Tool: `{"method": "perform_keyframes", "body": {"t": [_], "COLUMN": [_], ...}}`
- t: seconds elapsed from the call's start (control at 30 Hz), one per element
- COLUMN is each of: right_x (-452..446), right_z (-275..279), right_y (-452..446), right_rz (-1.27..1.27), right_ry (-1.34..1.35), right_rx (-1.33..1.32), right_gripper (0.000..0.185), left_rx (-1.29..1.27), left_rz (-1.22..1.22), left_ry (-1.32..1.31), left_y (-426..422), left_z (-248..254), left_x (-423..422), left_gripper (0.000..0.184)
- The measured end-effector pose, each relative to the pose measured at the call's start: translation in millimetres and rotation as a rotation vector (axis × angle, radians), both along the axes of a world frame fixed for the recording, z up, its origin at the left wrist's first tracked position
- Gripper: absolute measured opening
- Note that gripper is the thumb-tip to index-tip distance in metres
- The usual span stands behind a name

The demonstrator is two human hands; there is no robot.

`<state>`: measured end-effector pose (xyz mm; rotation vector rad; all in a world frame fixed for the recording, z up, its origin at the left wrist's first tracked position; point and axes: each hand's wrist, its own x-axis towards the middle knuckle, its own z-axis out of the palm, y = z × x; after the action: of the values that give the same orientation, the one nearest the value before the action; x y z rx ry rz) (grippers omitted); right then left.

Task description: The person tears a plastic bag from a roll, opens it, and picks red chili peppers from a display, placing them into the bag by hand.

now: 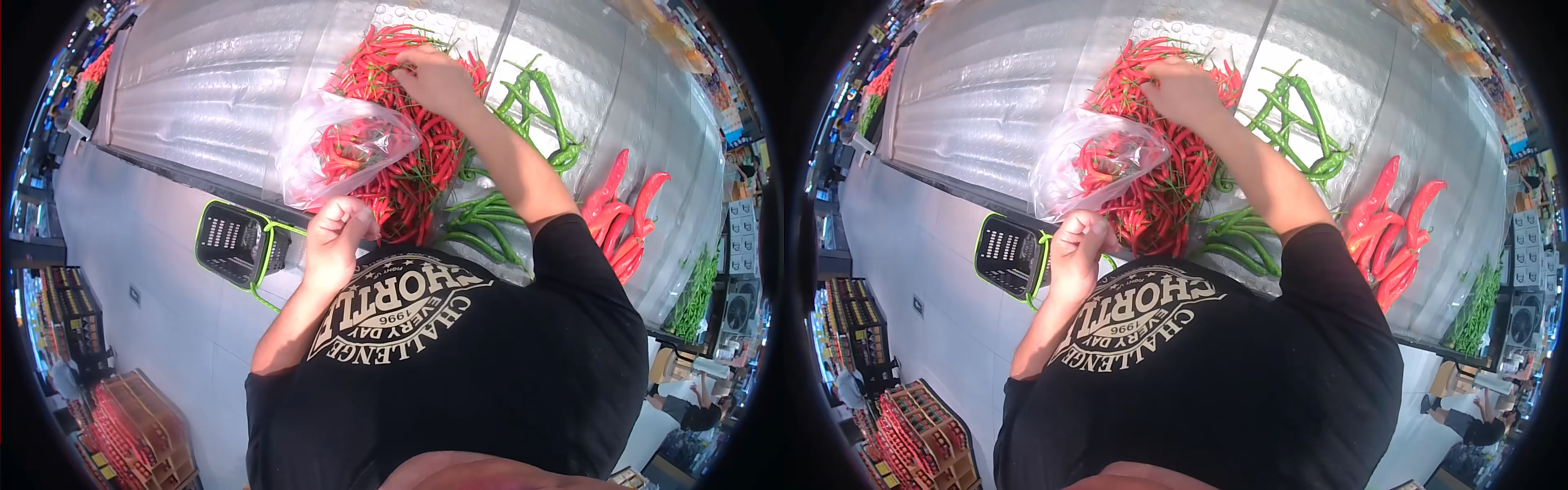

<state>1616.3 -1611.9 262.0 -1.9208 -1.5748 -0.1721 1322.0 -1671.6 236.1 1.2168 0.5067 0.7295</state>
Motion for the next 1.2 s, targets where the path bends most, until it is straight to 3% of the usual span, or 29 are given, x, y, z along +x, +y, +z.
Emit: {"method": "perform_keyframes", "body": {"t": [0.1,0.33,0.5,0.73,0.8,0.83,0.87,0.93,0.97,1.0,1.03,1.07,1.2], "right_x": [28.3,23.1,24.9,39.6,41.2,31.8,32.6,35.3,11.1,-0.6,-8.1,-17.4,-57.1], "right_z": [-0.8,-0.5,-8.6,-7.0,-1.5,16.5,12.8,7.7,35.2,32.5,28.0,22.3,-1.3], "right_y": [25.8,51.2,73.1,69.0,56.1,40.1,32.7,19.9,-11.3,-28.7,-43.6,-56.9,-105.0], "right_rz": [-0.084,-0.06,-0.049,-0.08,-0.055,-0.039,-0.039,0.154,0.163,0.166,0.306,0.447,0.521], "right_ry": [-0.068,-0.229,-0.344,-0.287,-0.148,0.041,0.042,0.62,0.625,0.629,0.75,0.876,1.09], "right_rx": [-0.212,-0.232,-0.455,-0.391,-0.136,-0.15,-0.159,-0.172,-0.202,-0.209,-0.22,-0.231,-0.402], "right_gripper": [0.034,0.029,0.028,0.031,0.033,0.031,0.031,0.028,0.026,0.026,0.026,0.025,0.024], "left_rx": [0.014,0.026,0.028,0.033,0.038,0.03,0.021,0.003,0.01,0.016,0.038,0.026,0.001], "left_rz": [-0.007,-0.023,-0.012,-0.003,-0.004,0.005,0.014,0.016,0.029,0.042,0.064,0.071,0.164], "left_ry": [0.01,0.019,0.033,0.017,0.014,0.013,0.013,0.004,0.011,0.02,0.035,0.048,-0.004], "left_y": [-1.0,0.1,0.5,1.6,2.8,3.3,3.6,6.2,6.9,7.4,6.3,6.6,9.0], "left_z": [1.6,0.2,-0.5,-3.4,-3.8,-1.7,-1.2,-2.6,0.1,3.4,7.5,7.3,7.4], "left_x": [2.8,2.9,2.9,0.9,-0.2,-0.1,-0.1,0.6,1.6,2.1,5.4,8.7,14.6], "left_gripper": [0.007,0.006,0.006,0.006,0.006,0.007,0.007,0.008,0.01,0.013,0.026,0.026,0.037]}}
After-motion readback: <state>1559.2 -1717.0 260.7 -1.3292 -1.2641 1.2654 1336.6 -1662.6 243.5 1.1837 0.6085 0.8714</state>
